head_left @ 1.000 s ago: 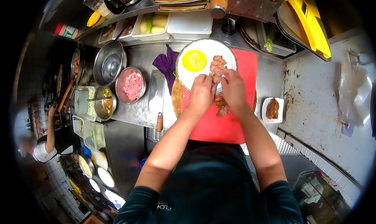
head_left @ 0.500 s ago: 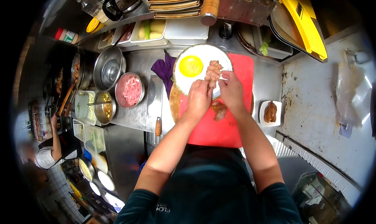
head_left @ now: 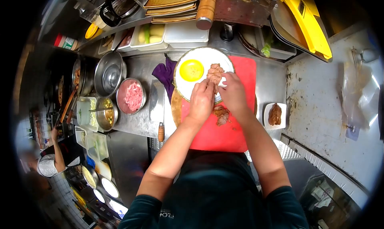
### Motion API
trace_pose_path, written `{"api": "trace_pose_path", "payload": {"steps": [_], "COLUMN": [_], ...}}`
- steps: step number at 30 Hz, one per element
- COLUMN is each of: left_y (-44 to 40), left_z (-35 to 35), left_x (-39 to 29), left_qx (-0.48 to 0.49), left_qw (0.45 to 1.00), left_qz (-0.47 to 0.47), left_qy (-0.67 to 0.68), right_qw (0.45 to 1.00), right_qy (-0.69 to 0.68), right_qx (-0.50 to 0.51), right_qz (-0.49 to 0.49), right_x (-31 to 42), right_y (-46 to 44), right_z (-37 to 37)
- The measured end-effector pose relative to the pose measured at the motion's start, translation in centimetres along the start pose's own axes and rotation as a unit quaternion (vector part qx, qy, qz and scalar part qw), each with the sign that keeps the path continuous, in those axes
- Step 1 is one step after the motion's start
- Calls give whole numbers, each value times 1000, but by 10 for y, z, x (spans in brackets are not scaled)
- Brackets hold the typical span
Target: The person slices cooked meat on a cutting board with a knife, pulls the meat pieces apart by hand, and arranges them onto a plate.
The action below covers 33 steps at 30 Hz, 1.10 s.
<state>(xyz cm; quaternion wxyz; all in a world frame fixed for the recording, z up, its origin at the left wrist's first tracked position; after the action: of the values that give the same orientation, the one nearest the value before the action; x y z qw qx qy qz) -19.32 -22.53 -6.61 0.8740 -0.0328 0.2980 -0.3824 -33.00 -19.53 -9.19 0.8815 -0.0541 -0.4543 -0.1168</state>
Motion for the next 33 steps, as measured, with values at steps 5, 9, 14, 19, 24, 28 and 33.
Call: {"api": "trace_pose_path", "payload": {"steps": [5, 9, 14, 19, 24, 28, 33], "left_y": [-1, -1, -7, -13, -16, -15, -16], "left_z": [-6, -13, -14, -16, -18, -15, -11], "left_x": [2, 4, 3, 6, 9, 7, 3], "left_qx": [45, 50, 46, 30, 32, 25, 12], "left_qw": [999, 999, 999, 999, 999, 1000, 1000], "left_qz": [-11, -10, -8, -17, -1, 3, 7], "left_qy": [7, 6, 10, -6, -5, -11, 7], "right_qw": [999, 997, 999, 999, 998, 998, 998], "right_qy": [45, 63, 41, 38, 47, -9, -39], "right_qx": [9, 0, 6, 8, -3, -39, -45], "right_qz": [26, 35, 8, 14, 35, 50, 22], "right_x": [-3, 7, 6, 4, 5, 15, -8], "right_y": [-5, -6, -10, -19, -23, -19, -22], "right_z": [-9, -9, -10, -11, -10, 0, 2]}}
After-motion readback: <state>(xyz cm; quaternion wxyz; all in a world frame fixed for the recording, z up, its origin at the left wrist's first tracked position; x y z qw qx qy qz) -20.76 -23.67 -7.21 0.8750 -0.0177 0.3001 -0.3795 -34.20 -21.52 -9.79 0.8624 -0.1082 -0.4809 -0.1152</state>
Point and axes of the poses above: each hand's wrist, its own y-axis away from the middle knuckle, its own z-axis out of the back of the hand, x = y × z, the point moved 8 cm from there along -y, towards the middle knuckle, and after that the axes turned 11 degrees about x, right-handed, at the moved point
